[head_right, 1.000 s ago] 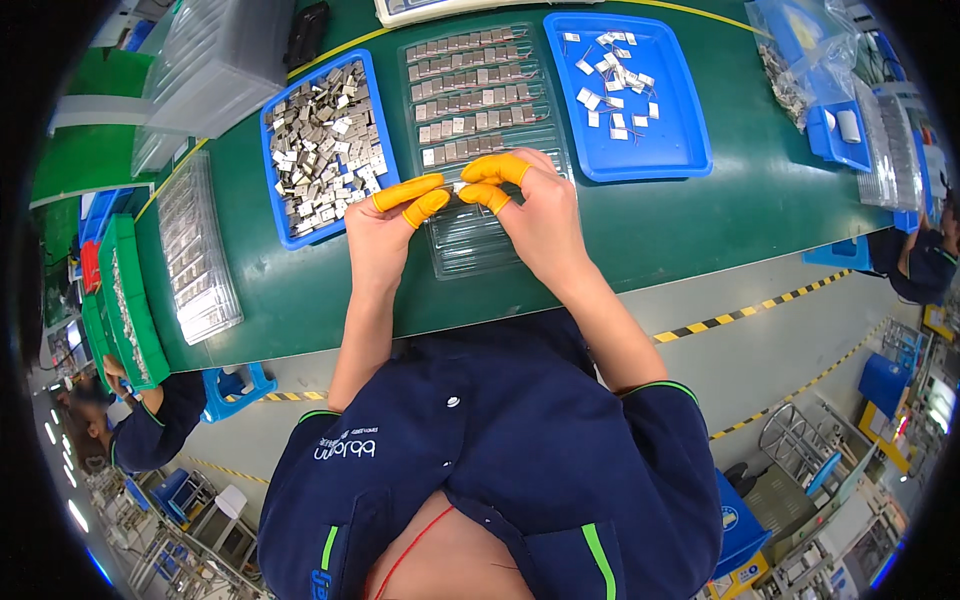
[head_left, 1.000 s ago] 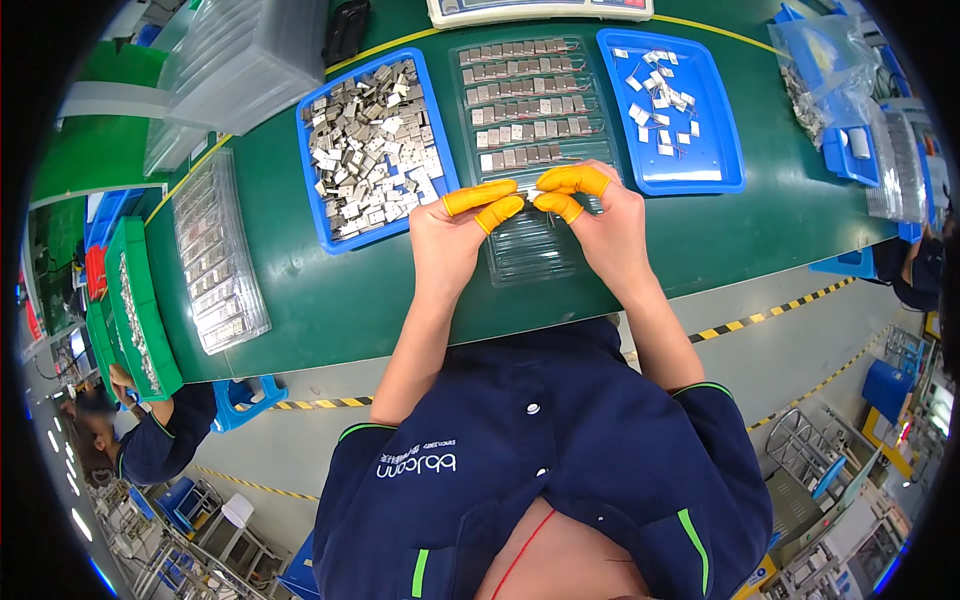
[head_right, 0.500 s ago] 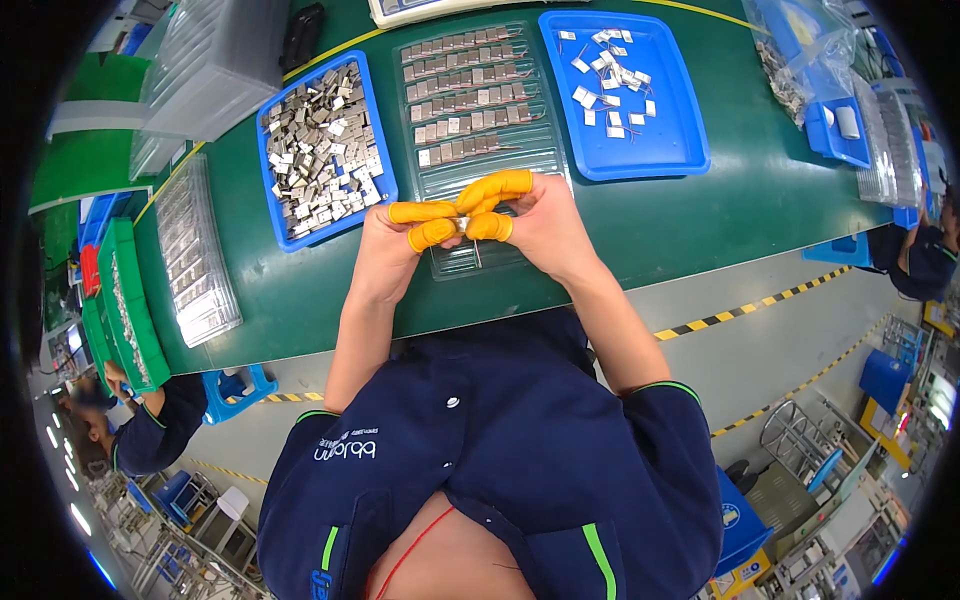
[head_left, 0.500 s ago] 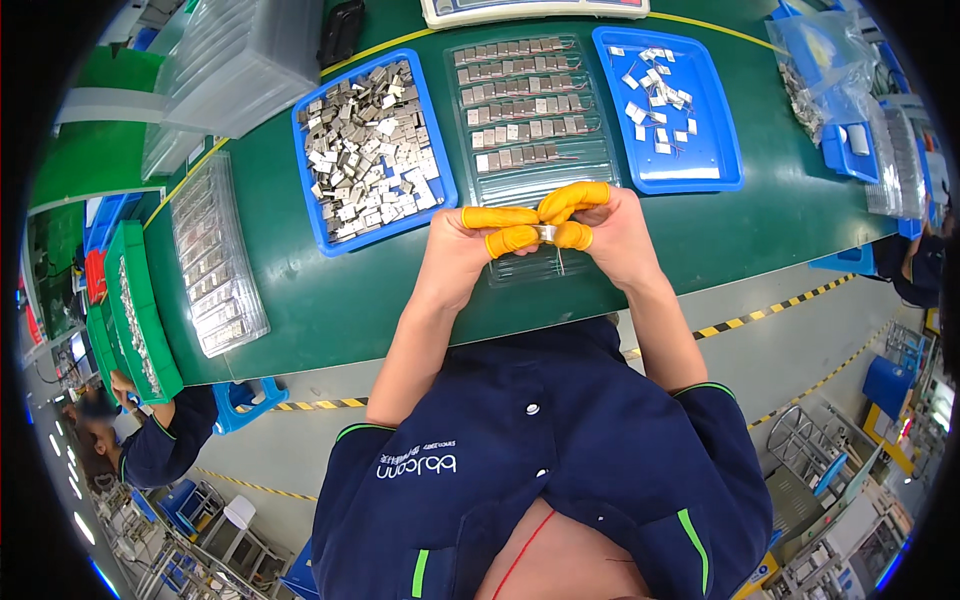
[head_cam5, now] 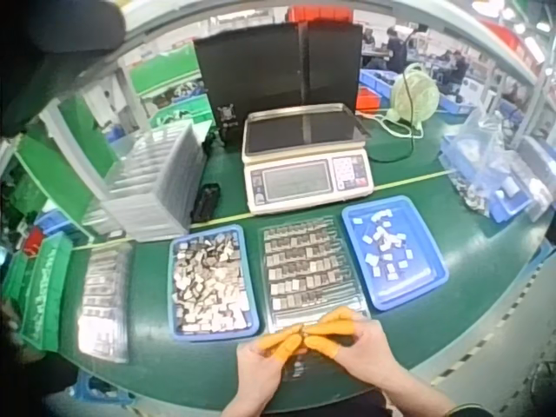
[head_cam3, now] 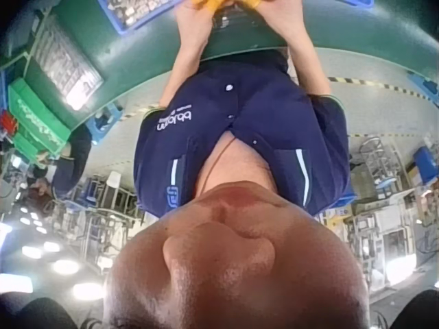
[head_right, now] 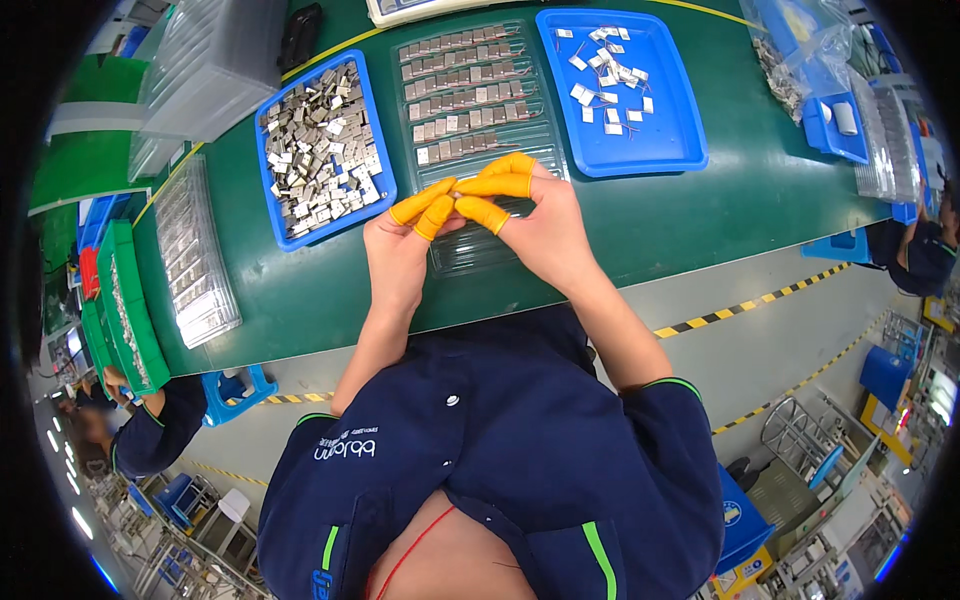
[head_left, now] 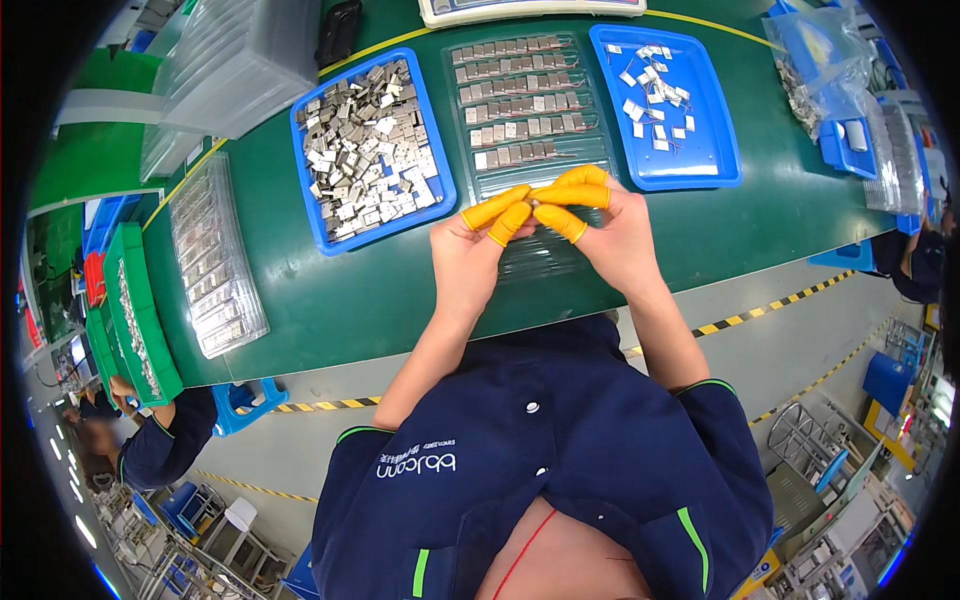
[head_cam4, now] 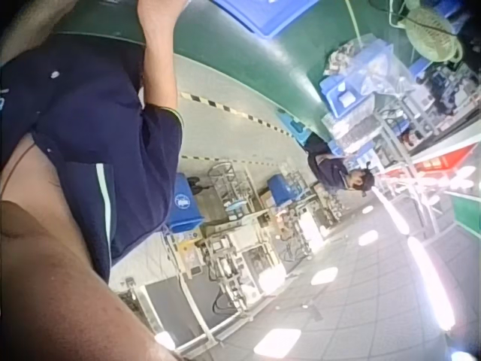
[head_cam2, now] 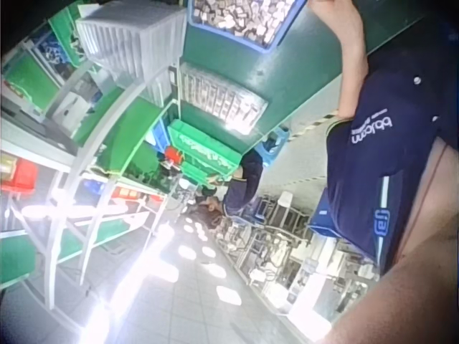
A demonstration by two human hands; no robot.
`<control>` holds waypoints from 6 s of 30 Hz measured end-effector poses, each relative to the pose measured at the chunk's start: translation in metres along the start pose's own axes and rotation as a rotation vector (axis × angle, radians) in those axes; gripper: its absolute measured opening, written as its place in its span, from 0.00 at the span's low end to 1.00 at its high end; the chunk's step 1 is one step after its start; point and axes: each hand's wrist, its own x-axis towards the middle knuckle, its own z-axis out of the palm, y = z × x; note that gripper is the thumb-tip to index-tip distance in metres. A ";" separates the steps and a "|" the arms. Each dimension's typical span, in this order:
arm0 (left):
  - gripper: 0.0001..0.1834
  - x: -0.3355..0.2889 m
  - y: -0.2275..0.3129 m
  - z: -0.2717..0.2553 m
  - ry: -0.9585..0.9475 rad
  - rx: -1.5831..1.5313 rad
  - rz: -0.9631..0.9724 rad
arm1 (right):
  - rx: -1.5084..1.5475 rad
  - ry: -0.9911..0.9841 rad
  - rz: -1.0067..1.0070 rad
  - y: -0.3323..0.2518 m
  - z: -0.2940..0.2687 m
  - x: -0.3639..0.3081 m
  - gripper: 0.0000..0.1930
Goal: The person sits at a green workbench in a factory setting, wearing yellow finger cots. They repeatedly pick up small silver rectangular components from a blue tray and white rectangular components from another blue tray. The person joins these two components together by hand and places the assembled unit into a clear plastic tray with compartments.
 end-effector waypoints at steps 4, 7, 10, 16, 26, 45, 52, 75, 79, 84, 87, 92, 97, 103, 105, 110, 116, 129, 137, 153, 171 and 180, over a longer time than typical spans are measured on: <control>0.11 0.004 0.003 -0.010 0.117 0.466 0.305 | -0.524 0.240 -0.271 0.012 -0.014 0.023 0.08; 0.10 0.008 0.016 -0.039 0.285 0.939 0.552 | -0.776 0.238 -0.419 0.034 -0.023 0.038 0.08; 0.11 0.012 0.025 -0.063 0.436 1.092 0.659 | -0.840 0.228 -0.472 0.045 -0.021 0.040 0.08; 0.11 0.008 0.038 -0.089 0.548 1.203 0.545 | -0.804 0.116 -0.325 0.049 -0.026 0.039 0.09; 0.15 0.031 0.052 -0.103 0.371 1.517 0.480 | -0.856 0.259 0.129 0.047 -0.086 0.043 0.13; 0.11 0.035 0.063 -0.081 0.265 1.145 0.158 | -0.976 0.275 0.232 0.055 -0.085 0.045 0.13; 0.14 0.034 0.057 -0.090 0.235 0.398 0.163 | -0.933 0.367 0.150 0.055 -0.078 0.040 0.14; 0.15 0.025 0.035 -0.064 0.103 0.035 0.045 | -0.866 0.291 0.126 0.052 -0.097 0.033 0.13; 0.15 0.027 0.032 -0.051 0.118 0.021 0.078 | -0.850 0.360 -0.016 0.055 -0.101 0.031 0.12; 0.14 0.027 0.022 -0.032 0.053 0.053 0.035 | -0.406 0.340 0.009 0.010 -0.071 0.026 0.08; 0.14 0.025 0.020 -0.018 -0.005 0.018 0.010 | 0.010 0.132 -0.022 -0.003 -0.036 0.018 0.08; 0.14 0.022 0.020 -0.009 -0.016 0.047 -0.006 | 0.130 0.020 0.065 -0.011 -0.003 0.008 0.09; 0.14 0.021 0.023 -0.008 -0.004 0.099 0.002 | -0.216 0.068 -0.168 -0.008 -0.003 0.008 0.11; 0.13 0.017 0.020 -0.006 -0.084 0.102 0.003 | -0.247 -0.046 -0.296 -0.015 -0.014 0.012 0.11; 0.12 0.018 0.021 -0.015 -0.202 0.011 -0.057 | 0.053 -0.125 -0.047 -0.013 -0.016 0.013 0.12; 0.12 0.015 0.021 -0.015 -0.275 -0.097 -0.133 | 0.626 -0.261 0.420 -0.001 -0.012 0.004 0.13; 0.10 0.010 0.005 0.013 0.001 -0.166 -0.011 | 0.518 0.081 0.264 0.004 0.010 -0.005 0.12; 0.12 0.015 -0.002 0.009 0.214 -0.196 0.038 | 0.216 0.182 0.160 0.018 0.013 -0.004 0.14; 0.12 0.011 -0.002 0.010 0.113 -0.181 -0.065 | 0.030 0.065 0.004 0.009 -0.001 0.006 0.11; 0.12 0.007 -0.015 0.008 0.068 -0.186 0.043 | -0.288 0.137 -0.263 0.009 -0.010 0.008 0.08; 0.13 0.000 0.007 -0.025 0.116 0.166 0.196 | -0.873 0.080 -0.573 0.049 -0.045 0.048 0.10; 0.12 0.001 0.018 -0.054 0.381 0.352 0.301 | -0.864 0.141 -0.486 0.040 -0.056 0.046 0.08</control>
